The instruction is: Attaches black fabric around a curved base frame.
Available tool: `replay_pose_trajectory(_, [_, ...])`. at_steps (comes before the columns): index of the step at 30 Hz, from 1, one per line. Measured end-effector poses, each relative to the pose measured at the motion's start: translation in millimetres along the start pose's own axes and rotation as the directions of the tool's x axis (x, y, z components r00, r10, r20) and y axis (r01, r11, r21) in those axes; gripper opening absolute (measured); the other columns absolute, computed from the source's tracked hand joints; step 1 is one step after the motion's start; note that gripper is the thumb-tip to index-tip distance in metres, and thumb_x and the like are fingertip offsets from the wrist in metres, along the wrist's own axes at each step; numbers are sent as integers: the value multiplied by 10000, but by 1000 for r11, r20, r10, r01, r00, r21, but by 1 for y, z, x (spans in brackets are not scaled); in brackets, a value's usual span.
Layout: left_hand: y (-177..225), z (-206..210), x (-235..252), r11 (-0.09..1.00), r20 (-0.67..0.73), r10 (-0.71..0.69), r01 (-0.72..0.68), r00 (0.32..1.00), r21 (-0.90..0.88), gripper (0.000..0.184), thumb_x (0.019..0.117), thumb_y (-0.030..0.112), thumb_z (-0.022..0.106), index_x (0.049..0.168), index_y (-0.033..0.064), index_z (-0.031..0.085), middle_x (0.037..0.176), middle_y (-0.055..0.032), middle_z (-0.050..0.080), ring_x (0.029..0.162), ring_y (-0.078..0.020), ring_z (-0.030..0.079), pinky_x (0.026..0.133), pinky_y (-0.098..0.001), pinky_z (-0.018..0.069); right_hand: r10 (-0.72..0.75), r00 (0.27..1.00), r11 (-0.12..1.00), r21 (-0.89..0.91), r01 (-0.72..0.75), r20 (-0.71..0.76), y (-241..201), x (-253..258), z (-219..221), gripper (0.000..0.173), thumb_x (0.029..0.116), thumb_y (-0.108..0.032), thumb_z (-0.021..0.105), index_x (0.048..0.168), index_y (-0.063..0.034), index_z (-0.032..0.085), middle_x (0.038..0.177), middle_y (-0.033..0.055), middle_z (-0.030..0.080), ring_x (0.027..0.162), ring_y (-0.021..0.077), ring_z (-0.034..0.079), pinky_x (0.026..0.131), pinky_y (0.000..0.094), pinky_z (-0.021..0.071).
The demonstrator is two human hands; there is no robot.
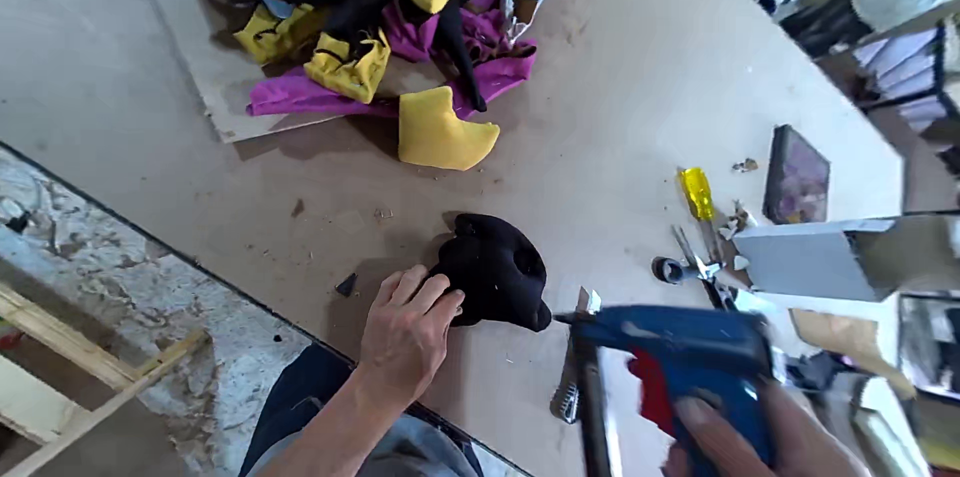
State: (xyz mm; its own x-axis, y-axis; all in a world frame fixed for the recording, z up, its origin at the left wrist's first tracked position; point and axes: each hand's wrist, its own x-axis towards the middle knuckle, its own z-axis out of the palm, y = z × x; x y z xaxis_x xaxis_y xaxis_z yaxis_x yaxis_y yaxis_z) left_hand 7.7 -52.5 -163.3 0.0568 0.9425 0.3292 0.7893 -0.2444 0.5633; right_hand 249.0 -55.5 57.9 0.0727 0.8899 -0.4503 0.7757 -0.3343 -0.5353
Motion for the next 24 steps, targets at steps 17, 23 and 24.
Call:
replay_pose_trajectory(17, [-14, -17, 15, 988, 52, 13, -5, 999, -157, 474, 712, 361, 875, 1098, 133, 721, 1307, -63, 649, 1285, -267, 576, 1061, -529, 453, 226, 970, 945, -264, -194, 94, -113, 48, 87, 241, 1014, -183, 596, 1212, -82, 504, 804, 105, 683, 526, 217, 675, 499, 360, 616])
replay_pose_trajectory(23, [-25, -6, 79, 947, 479, 296, -187, 826, -263, 1066, 667, 610, 868, 1564, 223, 441, 1698, 55, 263, 1593, -265, 117, 1263, -590, 40, 290, 951, 929, -267, -255, 102, -115, 57, 86, 258, 1028, -177, 618, 1231, -75, 497, 893, 118, 717, 537, 218, 677, 505, 351, 611])
replay_pose_trajectory(24, [-27, -6, 82, 947, 512, 304, -200, 804, -250, 1025, 689, 628, 843, 1554, 232, 460, 1688, 73, 286, 1592, -264, 126, 1266, -584, 33, 294, 951, 925, -279, -257, 97, -114, 61, 85, 261, 1027, -189, 625, 1228, -77, 502, 883, 114, 723, 529, 216, 674, 498, 350, 606])
